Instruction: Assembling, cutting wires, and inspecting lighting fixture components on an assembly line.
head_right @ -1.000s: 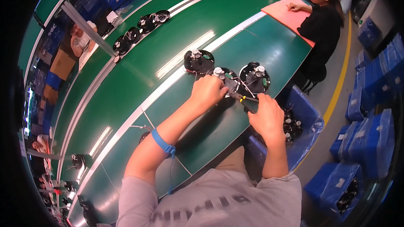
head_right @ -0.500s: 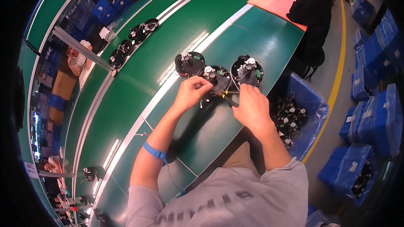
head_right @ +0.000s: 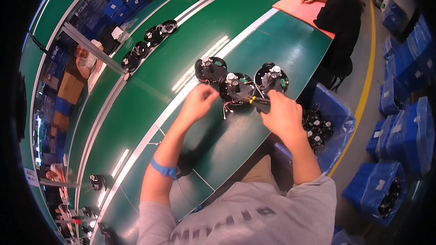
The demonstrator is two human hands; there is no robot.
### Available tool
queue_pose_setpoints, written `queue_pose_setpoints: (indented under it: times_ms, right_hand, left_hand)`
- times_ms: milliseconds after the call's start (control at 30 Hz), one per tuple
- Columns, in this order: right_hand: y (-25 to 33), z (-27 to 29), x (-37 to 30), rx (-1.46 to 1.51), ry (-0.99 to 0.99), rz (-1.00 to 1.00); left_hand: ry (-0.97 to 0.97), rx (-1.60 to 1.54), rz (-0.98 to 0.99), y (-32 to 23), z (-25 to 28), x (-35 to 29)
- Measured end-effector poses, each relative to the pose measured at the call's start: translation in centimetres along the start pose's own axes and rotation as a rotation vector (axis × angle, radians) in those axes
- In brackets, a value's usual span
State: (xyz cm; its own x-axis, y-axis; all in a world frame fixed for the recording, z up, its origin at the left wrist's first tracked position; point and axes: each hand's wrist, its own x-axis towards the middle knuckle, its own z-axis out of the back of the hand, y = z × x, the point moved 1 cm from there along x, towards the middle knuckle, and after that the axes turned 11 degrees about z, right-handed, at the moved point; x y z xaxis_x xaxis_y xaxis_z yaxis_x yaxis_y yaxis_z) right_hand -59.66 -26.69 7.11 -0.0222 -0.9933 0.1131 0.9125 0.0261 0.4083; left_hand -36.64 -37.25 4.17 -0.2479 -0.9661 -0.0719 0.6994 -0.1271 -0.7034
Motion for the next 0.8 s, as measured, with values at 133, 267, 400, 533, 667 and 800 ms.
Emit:
queue_pose_setpoints:
  times_ms: [133, 267, 400, 533, 667, 800]
  right_hand:
    - [-0.3, 0.8, -0.4, 0.109, -0.138, -0.059]
    - [0.8, 0.1, 0.9, 0.218, -0.288, 0.160]
    - [2.2, -0.7, 3.9, 0.114, -0.318, 0.407]
    - [3.2, -1.7, 7.5, -0.106, -0.355, 0.605]
    - [3.5, -2.6, 10.9, -0.186, -0.340, 0.732]
    - [3.1, -3.1, 12.3, -0.238, -0.291, 0.748]
  left_hand:
    - [0.421, 0.551, 0.131, 0.6, 1.0, -3.2]
    - [0.480, 0.746, 0.108, 3.2, 0.2, -4.8]
    - [0.395, 0.708, 0.091, 2.8, 1.7, -3.4]
    - [0.049, 0.247, 0.182, 1.5, 2.9, 1.1]
    - [-0.117, 0.355, 0.003, 3.4, 0.7, 3.3]
    - [-0.161, 0.341, 0.015, 3.5, 0.7, 3.6]
